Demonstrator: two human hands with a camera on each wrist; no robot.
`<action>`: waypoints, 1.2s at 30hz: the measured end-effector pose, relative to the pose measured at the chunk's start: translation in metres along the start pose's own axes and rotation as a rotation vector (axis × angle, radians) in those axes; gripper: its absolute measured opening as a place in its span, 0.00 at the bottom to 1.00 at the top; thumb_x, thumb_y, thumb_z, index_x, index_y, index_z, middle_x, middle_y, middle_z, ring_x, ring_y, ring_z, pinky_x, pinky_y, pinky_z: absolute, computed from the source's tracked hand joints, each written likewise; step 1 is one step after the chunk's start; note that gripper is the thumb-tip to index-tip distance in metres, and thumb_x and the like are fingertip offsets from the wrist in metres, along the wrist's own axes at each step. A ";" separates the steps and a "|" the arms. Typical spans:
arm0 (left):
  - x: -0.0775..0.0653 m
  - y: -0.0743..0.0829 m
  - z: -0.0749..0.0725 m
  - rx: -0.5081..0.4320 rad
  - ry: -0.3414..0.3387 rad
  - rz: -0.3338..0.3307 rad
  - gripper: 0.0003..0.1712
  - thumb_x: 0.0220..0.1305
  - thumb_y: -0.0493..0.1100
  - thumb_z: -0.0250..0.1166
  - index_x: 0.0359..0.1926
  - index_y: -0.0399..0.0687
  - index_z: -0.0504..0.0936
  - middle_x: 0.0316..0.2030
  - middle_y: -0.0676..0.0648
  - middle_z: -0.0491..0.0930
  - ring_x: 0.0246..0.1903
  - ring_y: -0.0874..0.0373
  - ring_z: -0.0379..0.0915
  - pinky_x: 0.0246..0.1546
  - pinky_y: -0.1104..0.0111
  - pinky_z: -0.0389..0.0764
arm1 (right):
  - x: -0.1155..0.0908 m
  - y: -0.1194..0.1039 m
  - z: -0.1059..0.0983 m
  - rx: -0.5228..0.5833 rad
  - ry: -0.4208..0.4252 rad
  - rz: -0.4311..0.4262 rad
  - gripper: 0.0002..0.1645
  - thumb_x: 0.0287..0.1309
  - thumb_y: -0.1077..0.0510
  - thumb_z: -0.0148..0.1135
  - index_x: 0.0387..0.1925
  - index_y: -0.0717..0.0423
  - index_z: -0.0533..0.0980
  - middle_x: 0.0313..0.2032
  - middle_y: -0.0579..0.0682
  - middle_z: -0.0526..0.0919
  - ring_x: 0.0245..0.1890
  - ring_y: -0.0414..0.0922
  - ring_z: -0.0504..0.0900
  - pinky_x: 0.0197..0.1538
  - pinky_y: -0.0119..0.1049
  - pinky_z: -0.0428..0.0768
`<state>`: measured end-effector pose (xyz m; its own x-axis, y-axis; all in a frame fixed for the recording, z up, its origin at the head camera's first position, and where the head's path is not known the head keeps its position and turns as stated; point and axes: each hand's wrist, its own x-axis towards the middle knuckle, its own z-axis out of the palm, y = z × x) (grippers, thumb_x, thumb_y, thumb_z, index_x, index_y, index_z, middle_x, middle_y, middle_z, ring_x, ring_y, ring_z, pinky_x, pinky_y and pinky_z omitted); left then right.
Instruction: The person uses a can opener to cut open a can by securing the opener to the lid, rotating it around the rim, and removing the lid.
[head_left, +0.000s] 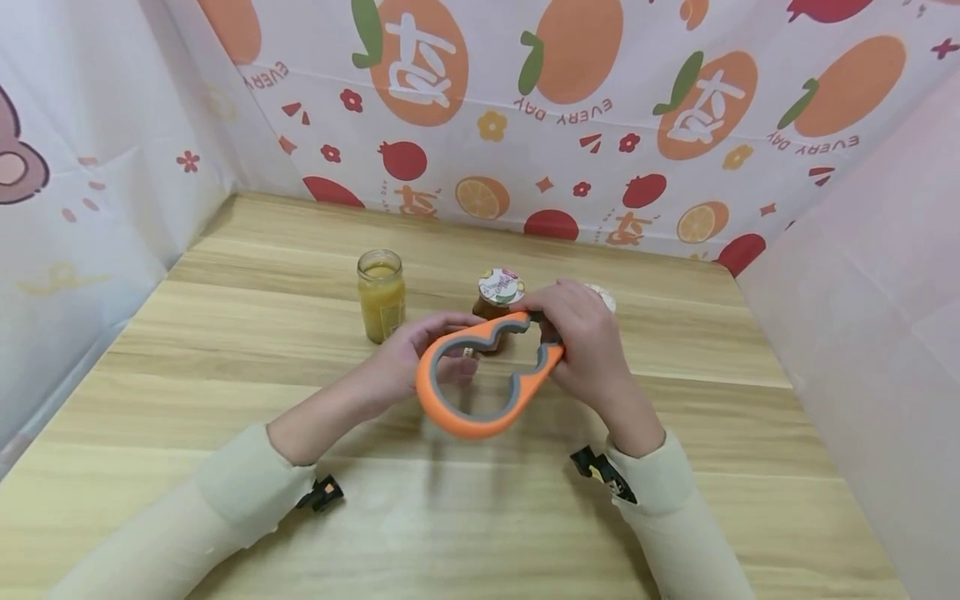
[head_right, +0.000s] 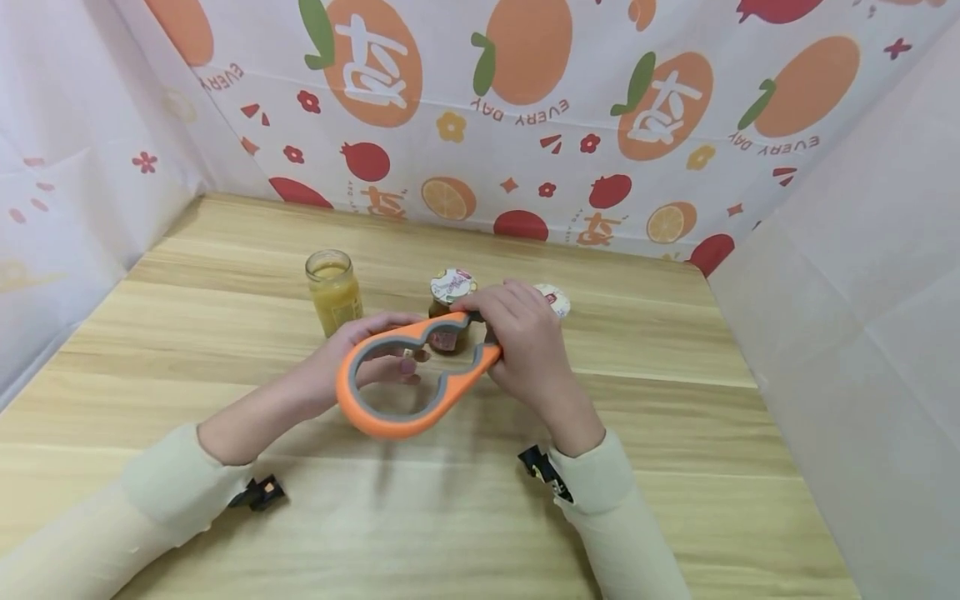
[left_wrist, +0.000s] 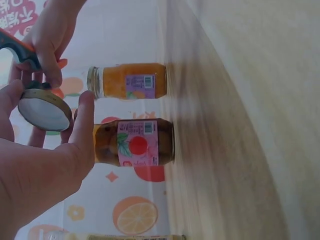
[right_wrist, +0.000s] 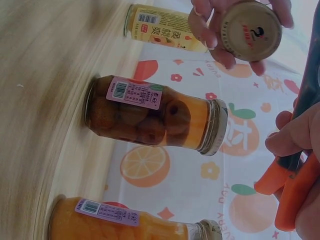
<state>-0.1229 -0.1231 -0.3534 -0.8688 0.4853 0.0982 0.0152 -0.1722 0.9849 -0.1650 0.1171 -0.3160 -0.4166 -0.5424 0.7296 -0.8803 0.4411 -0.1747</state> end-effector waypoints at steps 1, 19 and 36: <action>0.000 0.002 -0.001 0.051 0.003 0.006 0.27 0.58 0.34 0.67 0.59 0.48 0.72 0.50 0.40 0.76 0.46 0.45 0.75 0.47 0.52 0.76 | 0.000 0.000 0.000 0.000 -0.001 0.003 0.22 0.49 0.71 0.46 0.41 0.52 0.79 0.33 0.42 0.80 0.31 0.42 0.68 0.38 0.39 0.68; -0.011 0.039 -0.018 0.610 -0.100 0.071 0.32 0.51 0.43 0.74 0.57 0.52 0.73 0.53 0.54 0.74 0.48 0.54 0.71 0.39 0.66 0.81 | -0.002 0.000 0.000 -0.003 -0.010 0.005 0.20 0.49 0.71 0.50 0.41 0.52 0.79 0.33 0.43 0.80 0.31 0.41 0.69 0.43 0.40 0.71; -0.009 0.028 -0.037 0.969 -0.169 0.097 0.19 0.53 0.44 0.71 0.47 0.58 0.77 0.40 0.57 0.74 0.39 0.59 0.68 0.30 0.65 0.79 | 0.000 -0.001 -0.001 0.000 -0.020 0.007 0.20 0.50 0.71 0.50 0.41 0.52 0.79 0.33 0.42 0.80 0.31 0.41 0.68 0.43 0.39 0.71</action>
<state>-0.1327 -0.1644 -0.3319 -0.7617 0.6349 0.1293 0.5463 0.5220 0.6550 -0.1637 0.1178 -0.3153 -0.4270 -0.5534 0.7151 -0.8775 0.4445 -0.1799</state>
